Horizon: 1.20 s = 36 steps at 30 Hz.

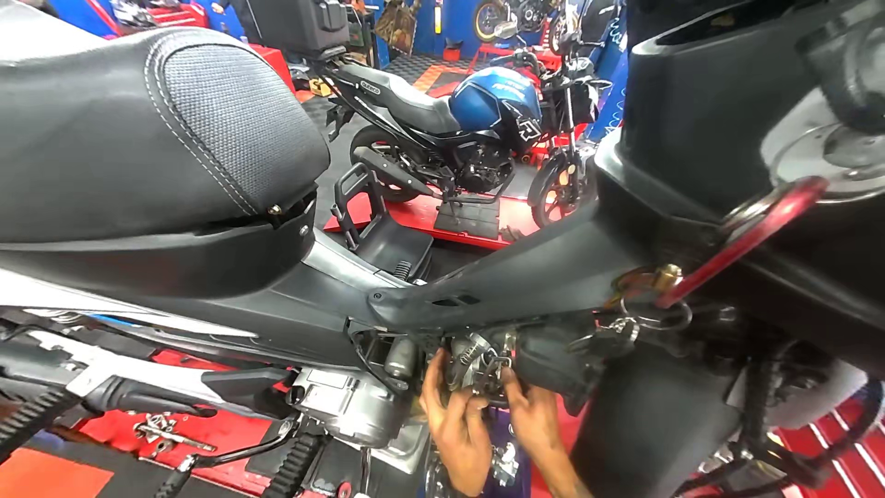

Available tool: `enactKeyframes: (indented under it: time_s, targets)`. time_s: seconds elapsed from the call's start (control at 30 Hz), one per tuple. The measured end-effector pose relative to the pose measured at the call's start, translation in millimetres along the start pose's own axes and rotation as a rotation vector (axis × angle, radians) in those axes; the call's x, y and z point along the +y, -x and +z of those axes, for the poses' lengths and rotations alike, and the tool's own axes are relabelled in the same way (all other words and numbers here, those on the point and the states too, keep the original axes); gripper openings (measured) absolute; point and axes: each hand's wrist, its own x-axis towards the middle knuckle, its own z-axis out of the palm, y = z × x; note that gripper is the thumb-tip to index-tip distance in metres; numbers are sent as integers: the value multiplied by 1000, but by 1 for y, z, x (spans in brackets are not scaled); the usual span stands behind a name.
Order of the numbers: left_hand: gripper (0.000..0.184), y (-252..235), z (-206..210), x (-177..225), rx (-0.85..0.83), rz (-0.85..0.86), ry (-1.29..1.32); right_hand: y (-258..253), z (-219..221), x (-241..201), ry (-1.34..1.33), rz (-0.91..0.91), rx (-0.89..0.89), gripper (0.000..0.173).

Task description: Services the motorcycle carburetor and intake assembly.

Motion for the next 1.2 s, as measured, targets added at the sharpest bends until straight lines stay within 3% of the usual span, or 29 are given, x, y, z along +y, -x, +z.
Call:
enactKeyframes:
  time_s: [0.5,0.7,0.87,1.1,1.2]
  targets:
    - [35,-3,1,2,16,-9,-32,-1,0,-3,-27,11,8,25]
    - [44,-4,-15,14,-105,-45,-248,-5,-5,-17,-320,228,-36,19]
    - [35,-10,-18,38,-151,-147,-369,-6,-4,-17,-589,355,-76,18]
    - [31,-8,-10,45,-85,-127,-342,-4,2,3,-787,246,39,22]
    - [32,3,-6,45,-79,-54,-372,-6,2,12,-839,194,114,37]
